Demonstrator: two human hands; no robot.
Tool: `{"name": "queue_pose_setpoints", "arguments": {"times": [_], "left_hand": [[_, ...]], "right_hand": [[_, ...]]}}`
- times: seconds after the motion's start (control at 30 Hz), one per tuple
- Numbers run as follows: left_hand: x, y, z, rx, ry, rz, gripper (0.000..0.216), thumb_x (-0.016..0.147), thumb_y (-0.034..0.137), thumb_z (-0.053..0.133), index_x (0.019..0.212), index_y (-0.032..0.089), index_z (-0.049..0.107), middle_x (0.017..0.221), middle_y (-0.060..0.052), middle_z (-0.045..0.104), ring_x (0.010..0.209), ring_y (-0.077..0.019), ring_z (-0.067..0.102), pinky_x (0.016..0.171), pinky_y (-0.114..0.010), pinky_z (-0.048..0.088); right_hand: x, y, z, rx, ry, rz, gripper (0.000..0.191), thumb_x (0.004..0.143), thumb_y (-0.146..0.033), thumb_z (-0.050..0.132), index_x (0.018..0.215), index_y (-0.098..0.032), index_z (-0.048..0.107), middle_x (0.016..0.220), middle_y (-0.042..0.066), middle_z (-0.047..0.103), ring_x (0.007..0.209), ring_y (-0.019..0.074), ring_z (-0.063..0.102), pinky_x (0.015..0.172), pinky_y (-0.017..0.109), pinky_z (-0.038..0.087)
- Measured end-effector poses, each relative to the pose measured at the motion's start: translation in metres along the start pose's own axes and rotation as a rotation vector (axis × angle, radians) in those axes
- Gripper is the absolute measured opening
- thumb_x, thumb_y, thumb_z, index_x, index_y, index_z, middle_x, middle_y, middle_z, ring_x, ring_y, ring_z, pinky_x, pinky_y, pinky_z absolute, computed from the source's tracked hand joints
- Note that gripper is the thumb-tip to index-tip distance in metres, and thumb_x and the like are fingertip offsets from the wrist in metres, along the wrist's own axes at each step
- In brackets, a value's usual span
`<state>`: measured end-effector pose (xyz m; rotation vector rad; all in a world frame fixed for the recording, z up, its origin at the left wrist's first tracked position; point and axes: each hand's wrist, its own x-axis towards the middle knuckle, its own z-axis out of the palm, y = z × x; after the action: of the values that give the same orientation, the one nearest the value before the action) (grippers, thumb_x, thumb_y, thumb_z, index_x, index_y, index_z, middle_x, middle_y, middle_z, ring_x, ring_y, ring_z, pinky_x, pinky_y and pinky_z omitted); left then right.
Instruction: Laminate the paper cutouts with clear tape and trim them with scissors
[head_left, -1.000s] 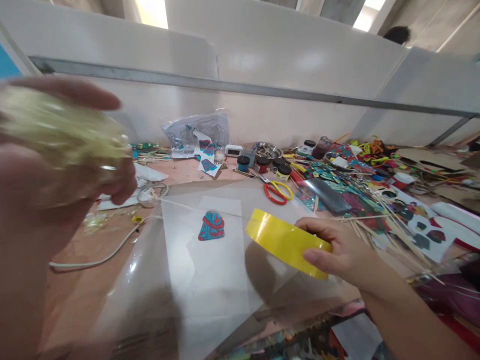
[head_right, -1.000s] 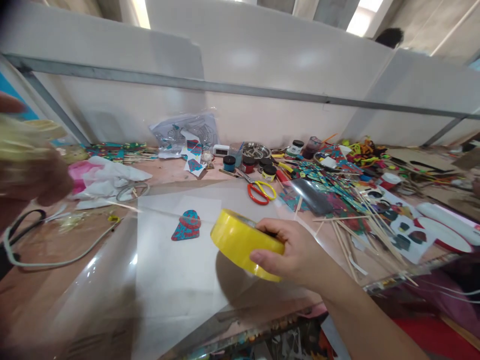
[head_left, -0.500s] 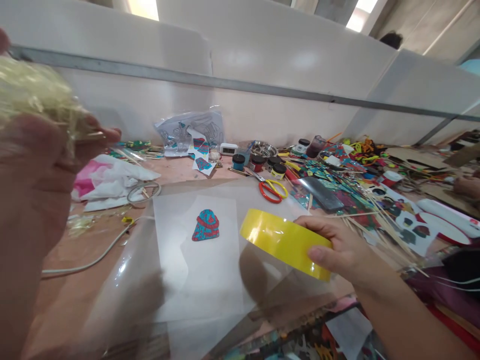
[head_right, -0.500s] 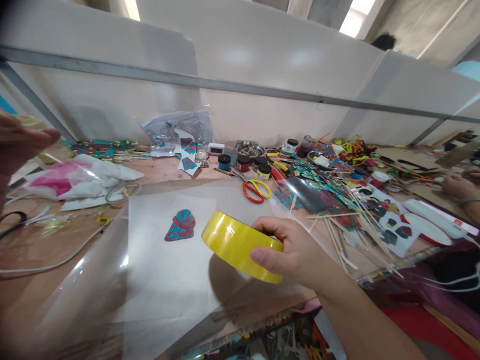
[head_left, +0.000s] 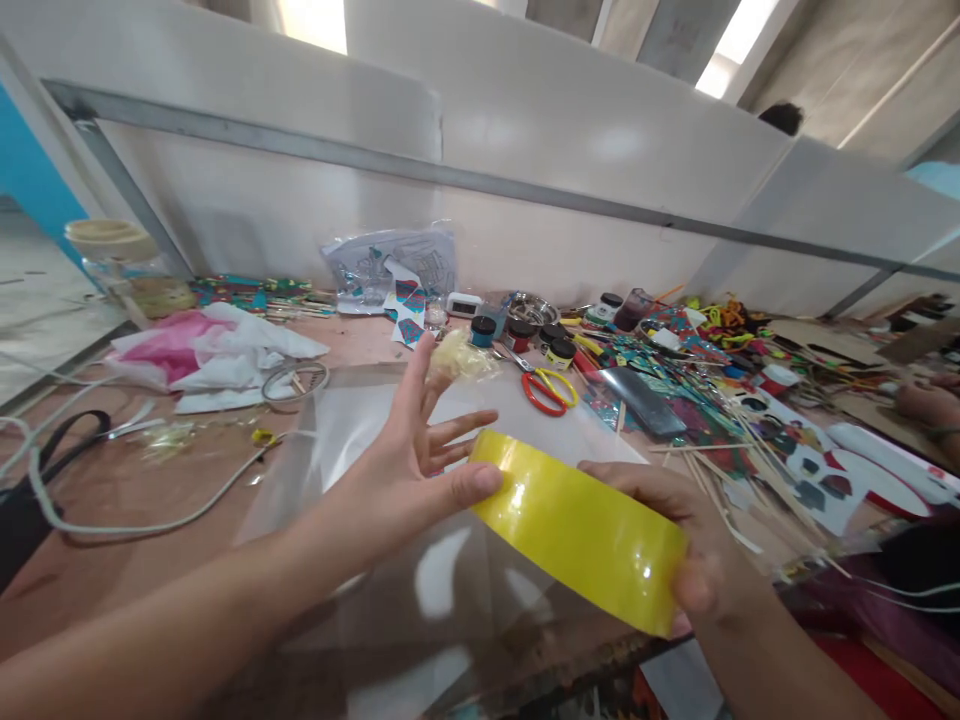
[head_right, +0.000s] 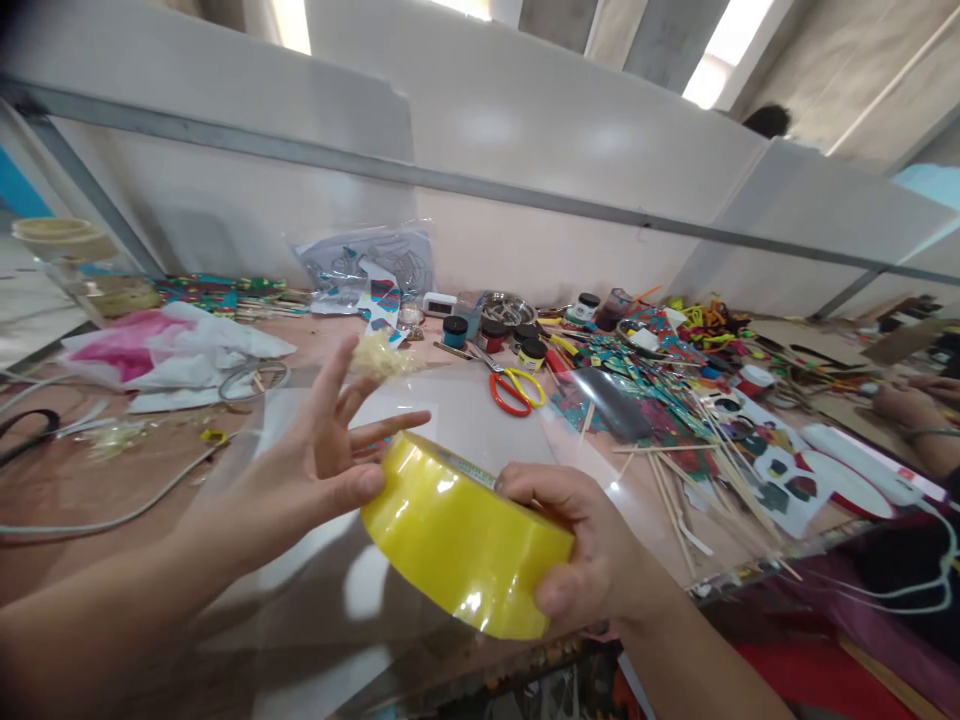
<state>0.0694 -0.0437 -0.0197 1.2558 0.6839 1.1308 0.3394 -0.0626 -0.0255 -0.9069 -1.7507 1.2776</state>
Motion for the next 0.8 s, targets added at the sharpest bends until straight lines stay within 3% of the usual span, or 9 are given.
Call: {"name": "queue_pose_setpoints", "arguments": {"times": [0.17, 0.3, 0.47, 0.6, 0.67, 0.73, 0.8], "left_hand": [[-0.002, -0.007, 0.01, -0.148, -0.038, -0.08, 0.134, 0.072, 0.048, 0.09, 0.16, 0.045, -0.011, 0.172, -0.011, 0.008, 0.154, -0.0401, 0.025, 0.122, -0.066, 0.024], [-0.002, -0.005, 0.008, -0.149, -0.04, -0.061, 0.132, 0.074, 0.043, 0.089, 0.161, 0.042, -0.011, 0.172, -0.013, 0.01, 0.157, -0.0368, 0.018, 0.124, -0.065, 0.019], [0.002, -0.001, -0.007, -0.155, -0.02, 0.029, 0.126, 0.078, 0.028, 0.088, 0.16, 0.051, -0.005, 0.173, -0.008, 0.008, 0.15, -0.0377, 0.037, 0.119, -0.058, 0.038], [0.003, 0.011, -0.016, -0.13, 0.11, 0.102, 0.102, 0.078, 0.024, 0.088, 0.154, 0.055, 0.026, 0.168, -0.004, 0.025, 0.117, -0.0313, 0.07, 0.099, -0.05, 0.06], [0.003, 0.022, -0.015, -0.121, 0.228, 0.152, 0.085, 0.079, 0.019, 0.086, 0.148, 0.045, 0.042, 0.153, -0.004, 0.048, 0.096, -0.0212, 0.077, 0.086, -0.038, 0.066], [0.001, 0.036, -0.011, -0.127, 0.338, 0.251, 0.065, 0.08, 0.007, 0.081, 0.135, 0.032, 0.056, 0.119, 0.0, 0.068, 0.073, -0.01, 0.074, 0.071, -0.023, 0.064], [-0.004, 0.051, -0.008, -0.126, 0.405, 0.339, 0.05, 0.081, -0.002, 0.074, 0.123, 0.023, 0.064, 0.088, 0.004, 0.07, 0.062, -0.0067, 0.067, 0.061, -0.016, 0.059]], "right_hand": [[0.0, 0.005, 0.004, -0.033, 0.022, -0.084, 0.066, 0.059, -0.084, 0.076, 0.078, -0.021, 0.071, 0.073, 0.005, 0.061, 0.063, 0.0218, 0.055, 0.057, 0.033, 0.046], [0.003, 0.004, 0.01, -0.084, 0.025, -0.207, 0.062, 0.064, -0.082, 0.075, 0.078, -0.021, 0.072, 0.068, 0.003, 0.059, 0.063, 0.0214, 0.051, 0.059, 0.034, 0.043], [0.003, 0.0, 0.012, -0.088, 0.04, -0.189, 0.057, 0.067, -0.079, 0.076, 0.078, -0.023, 0.071, 0.068, 0.003, 0.058, 0.063, 0.0227, 0.052, 0.061, 0.036, 0.042], [-0.003, -0.004, 0.011, -0.116, 0.06, -0.166, 0.058, 0.067, -0.08, 0.074, 0.078, -0.023, 0.07, 0.069, 0.004, 0.059, 0.064, 0.0233, 0.054, 0.061, 0.036, 0.043], [-0.006, -0.006, 0.009, -0.142, 0.078, -0.185, 0.059, 0.067, -0.081, 0.072, 0.078, -0.023, 0.068, 0.068, 0.004, 0.059, 0.063, 0.0233, 0.055, 0.061, 0.037, 0.045], [-0.008, -0.009, 0.008, -0.176, 0.077, -0.189, 0.058, 0.069, -0.081, 0.071, 0.078, -0.024, 0.068, 0.068, 0.004, 0.059, 0.064, 0.0235, 0.056, 0.062, 0.037, 0.048], [-0.01, -0.01, 0.005, -0.206, 0.054, -0.162, 0.055, 0.072, -0.078, 0.071, 0.079, -0.024, 0.07, 0.07, 0.005, 0.061, 0.066, 0.0242, 0.058, 0.063, 0.037, 0.049]]}}
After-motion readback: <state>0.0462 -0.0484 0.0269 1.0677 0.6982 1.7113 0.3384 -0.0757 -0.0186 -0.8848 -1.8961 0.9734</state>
